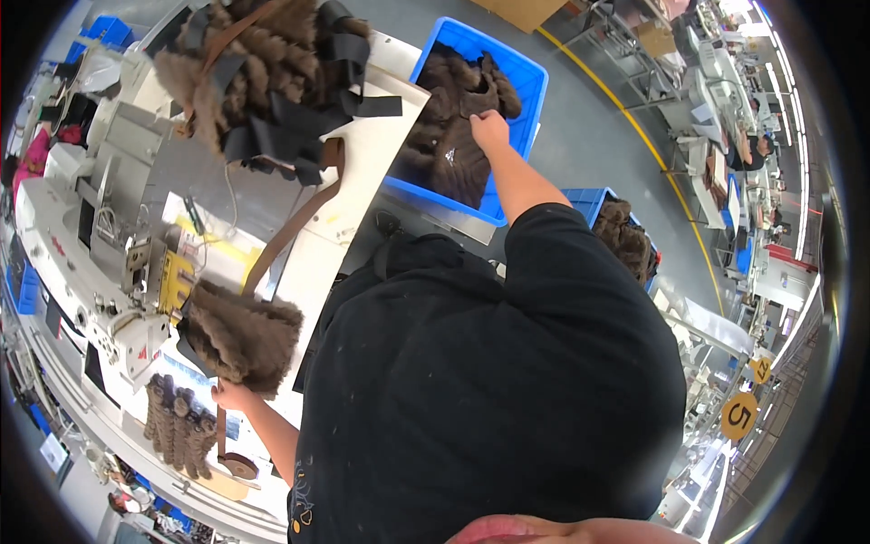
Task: Manually attaching leather straps to fur pelts at an industrial sewing station.
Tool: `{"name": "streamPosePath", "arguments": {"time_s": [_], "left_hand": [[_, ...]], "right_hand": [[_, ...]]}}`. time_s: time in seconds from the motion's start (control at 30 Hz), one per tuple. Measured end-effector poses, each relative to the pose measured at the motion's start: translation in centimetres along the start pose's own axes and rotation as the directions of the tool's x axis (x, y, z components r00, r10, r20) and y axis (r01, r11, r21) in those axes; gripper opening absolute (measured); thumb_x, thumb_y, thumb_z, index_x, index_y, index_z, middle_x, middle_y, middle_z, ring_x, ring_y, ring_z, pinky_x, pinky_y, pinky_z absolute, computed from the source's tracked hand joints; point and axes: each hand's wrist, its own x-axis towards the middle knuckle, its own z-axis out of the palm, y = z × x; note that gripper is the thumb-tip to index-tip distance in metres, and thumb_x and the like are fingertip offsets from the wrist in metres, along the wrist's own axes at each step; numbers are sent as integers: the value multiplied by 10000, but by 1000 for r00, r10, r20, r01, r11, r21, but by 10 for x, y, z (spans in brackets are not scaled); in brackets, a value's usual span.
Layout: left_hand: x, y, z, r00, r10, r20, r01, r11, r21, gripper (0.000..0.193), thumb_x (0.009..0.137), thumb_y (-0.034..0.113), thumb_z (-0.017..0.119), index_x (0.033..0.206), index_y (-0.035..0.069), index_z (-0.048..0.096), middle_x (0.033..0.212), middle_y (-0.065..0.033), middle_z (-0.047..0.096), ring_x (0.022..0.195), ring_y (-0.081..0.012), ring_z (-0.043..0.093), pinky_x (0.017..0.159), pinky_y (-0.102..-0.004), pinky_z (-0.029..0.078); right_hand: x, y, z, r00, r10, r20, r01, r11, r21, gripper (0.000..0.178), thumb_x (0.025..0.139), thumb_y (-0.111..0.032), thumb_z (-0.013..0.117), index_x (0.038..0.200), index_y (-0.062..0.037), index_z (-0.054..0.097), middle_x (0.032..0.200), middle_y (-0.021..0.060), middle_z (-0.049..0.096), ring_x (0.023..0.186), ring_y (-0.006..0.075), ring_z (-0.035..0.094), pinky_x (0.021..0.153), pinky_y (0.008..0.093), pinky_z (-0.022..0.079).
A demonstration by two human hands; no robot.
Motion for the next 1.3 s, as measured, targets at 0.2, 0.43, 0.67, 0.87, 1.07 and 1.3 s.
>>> {"name": "streamPosePath", "arguments": {"time_s": [0.2, 0.43, 0.67, 0.87, 1.07, 1.3], "left_hand": [[-50, 49, -6, 903, 395, -168, -345, 901, 264, 476, 925, 319, 671, 1271, 35, 509, 1239, -195, 485, 1157, -345, 478, 922, -468, 459], [-167, 173, 13, 782, 616, 97, -623, 766, 157, 441, 962, 314, 626, 1260, 11, 510, 1249, -190, 444, 1128, -319, 495, 899, -453, 472], [-219, 226, 63, 430, 770, 470, -796, 570, -204, 203, 901, 135, 661, 1064, 14, 660, 1005, -147, 647, 953, -290, 599, 796, -397, 496], [-302, 314, 114, -62, 520, 852, -523, 710, -471, 306, 971, 242, 601, 1153, 1, 656, 1014, -121, 683, 954, -204, 657, 854, -326, 513], [-349, 391, 141, -318, 260, 912, 358, 923, -138, 781, 990, 629, 376, 1406, -30, 438, 1381, -212, 523, 1240, -295, 537, 1060, -413, 422], [-329, 402, 123, 35, 252, 967, 413, 878, -244, 460, 967, 162, 602, 1359, -32, 461, 1292, -163, 585, 1153, -320, 600, 984, -447, 504]], "right_hand": [[46, 1, -10, 949, 312, -33, -307, 945, 108, 700, 810, -537, 668, 1160, 67, 617, 1184, 298, 632, 1150, 398, 604, 1002, 433, 458], [102, 25, -12, 982, 188, 2, -187, 979, -77, 347, 807, -185, 542, 963, 77, 707, 1051, 310, 672, 1063, 433, 641, 947, 452, 503], [108, 33, -110, 993, -4, 117, -26, 968, 250, 240, 798, -132, 582, 909, 46, 699, 879, 206, 699, 831, 345, 670, 781, 414, 525], [15, -49, -172, 875, -274, 399, -49, 770, 636, 195, 805, -87, 581, 944, 9, 678, 786, 46, 674, 681, 139, 624, 649, 287, 504], [-112, -154, -154, 512, -751, 418, 717, 641, 272, 162, 743, -178, 556, 685, -40, 617, 770, 177, 652, 754, 360, 654, 688, 458, 527], [-162, -160, -78, 260, -953, 153, 816, 302, 493, 124, 780, -141, 595, 871, -57, 596, 785, 86, 606, 720, 259, 639, 646, 372, 535]]}}
